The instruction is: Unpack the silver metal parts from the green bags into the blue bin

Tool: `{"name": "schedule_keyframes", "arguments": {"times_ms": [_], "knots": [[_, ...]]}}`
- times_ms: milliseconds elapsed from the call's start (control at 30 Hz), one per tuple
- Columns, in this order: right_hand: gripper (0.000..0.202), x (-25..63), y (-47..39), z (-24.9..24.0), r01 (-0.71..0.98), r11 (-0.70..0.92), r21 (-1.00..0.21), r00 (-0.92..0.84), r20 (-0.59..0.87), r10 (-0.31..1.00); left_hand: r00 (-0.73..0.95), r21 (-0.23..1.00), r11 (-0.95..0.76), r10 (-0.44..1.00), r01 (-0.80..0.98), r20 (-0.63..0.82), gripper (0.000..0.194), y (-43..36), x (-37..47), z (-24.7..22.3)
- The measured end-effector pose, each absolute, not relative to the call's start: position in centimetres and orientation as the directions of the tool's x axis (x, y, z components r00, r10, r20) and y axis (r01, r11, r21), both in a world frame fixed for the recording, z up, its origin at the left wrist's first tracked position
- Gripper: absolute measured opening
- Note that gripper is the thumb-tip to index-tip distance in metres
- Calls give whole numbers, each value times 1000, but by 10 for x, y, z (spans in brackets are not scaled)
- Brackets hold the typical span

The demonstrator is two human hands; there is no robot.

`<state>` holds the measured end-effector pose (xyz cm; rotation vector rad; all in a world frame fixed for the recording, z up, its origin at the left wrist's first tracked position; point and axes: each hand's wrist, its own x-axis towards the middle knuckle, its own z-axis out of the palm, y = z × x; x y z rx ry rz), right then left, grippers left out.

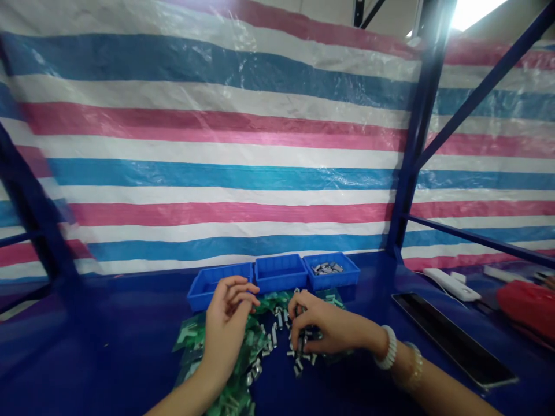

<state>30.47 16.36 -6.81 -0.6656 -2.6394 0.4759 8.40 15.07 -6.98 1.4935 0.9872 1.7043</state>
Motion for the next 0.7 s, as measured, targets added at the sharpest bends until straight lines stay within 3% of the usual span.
{"name": "schedule_keyframes", "arguments": {"times_ms": [300,400,533,600,700], "knots": [[10,305,170,-74,427,825,-369,-791,289,539,-104,888,-460,883,14,458,16,149,86,-68],[8,307,169,-69,323,788,-525,-763,348,544,-101,895,-445,890,19,445,15,148,87,-69],[19,304,167,-65,-79,527,-846,-657,442,611,-10,918,-396,918,4,396,12,144,91,-68],[23,300,167,-68,-233,349,-908,-622,415,664,104,934,-356,929,-26,356,12,140,94,-68],[24,292,166,-76,-284,220,-933,-617,353,703,249,953,-294,920,-75,303,17,135,99,-67]]}}
